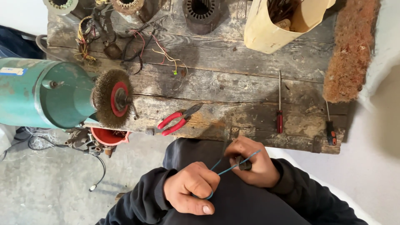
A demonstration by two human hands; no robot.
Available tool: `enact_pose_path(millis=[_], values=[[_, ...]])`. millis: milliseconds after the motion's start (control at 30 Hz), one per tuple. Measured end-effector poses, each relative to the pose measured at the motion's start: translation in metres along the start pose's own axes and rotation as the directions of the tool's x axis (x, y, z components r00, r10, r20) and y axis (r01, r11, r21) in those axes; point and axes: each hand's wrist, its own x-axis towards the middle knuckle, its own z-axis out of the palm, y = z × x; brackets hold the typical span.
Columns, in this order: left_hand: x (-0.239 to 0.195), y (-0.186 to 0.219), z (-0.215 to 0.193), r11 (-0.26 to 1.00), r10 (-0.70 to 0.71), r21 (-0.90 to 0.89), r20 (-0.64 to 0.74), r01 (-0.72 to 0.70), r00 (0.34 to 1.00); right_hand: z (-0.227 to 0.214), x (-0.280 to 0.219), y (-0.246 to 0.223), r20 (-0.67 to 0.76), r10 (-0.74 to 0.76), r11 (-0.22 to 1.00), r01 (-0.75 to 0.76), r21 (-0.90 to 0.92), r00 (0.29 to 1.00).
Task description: Stripping insulation from electrical wires to retrieve copper using pliers.
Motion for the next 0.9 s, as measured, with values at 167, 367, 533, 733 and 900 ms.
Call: enact_pose_path(millis=[167,367,533,733,900], values=[[0.001,0.005,0.001,0.997,-0.065,0.039,0.027,0.064,0.998,0.008,-0.011,0.014,-0.062,0.062,0.997,-0.059,0.051,0.996],[-0.007,0.002,0.002,0.997,-0.069,0.027,0.002,0.069,0.998,0.012,-0.022,0.025,-0.050,-0.041,0.968,0.052,0.246,0.998],[-0.012,0.002,0.003,0.997,-0.057,0.046,-0.016,0.058,0.998,0.022,-0.029,0.034,-0.113,-0.042,0.955,0.073,0.288,0.993],[-0.012,0.006,0.006,0.998,-0.059,0.018,-0.046,0.060,0.997,0.023,-0.027,0.035,-0.132,-0.033,0.938,0.076,0.338,0.991],[-0.012,0.007,0.007,0.999,-0.048,0.015,-0.060,0.049,0.997,0.022,-0.038,0.045,-0.123,0.013,0.900,0.042,0.434,0.992]])
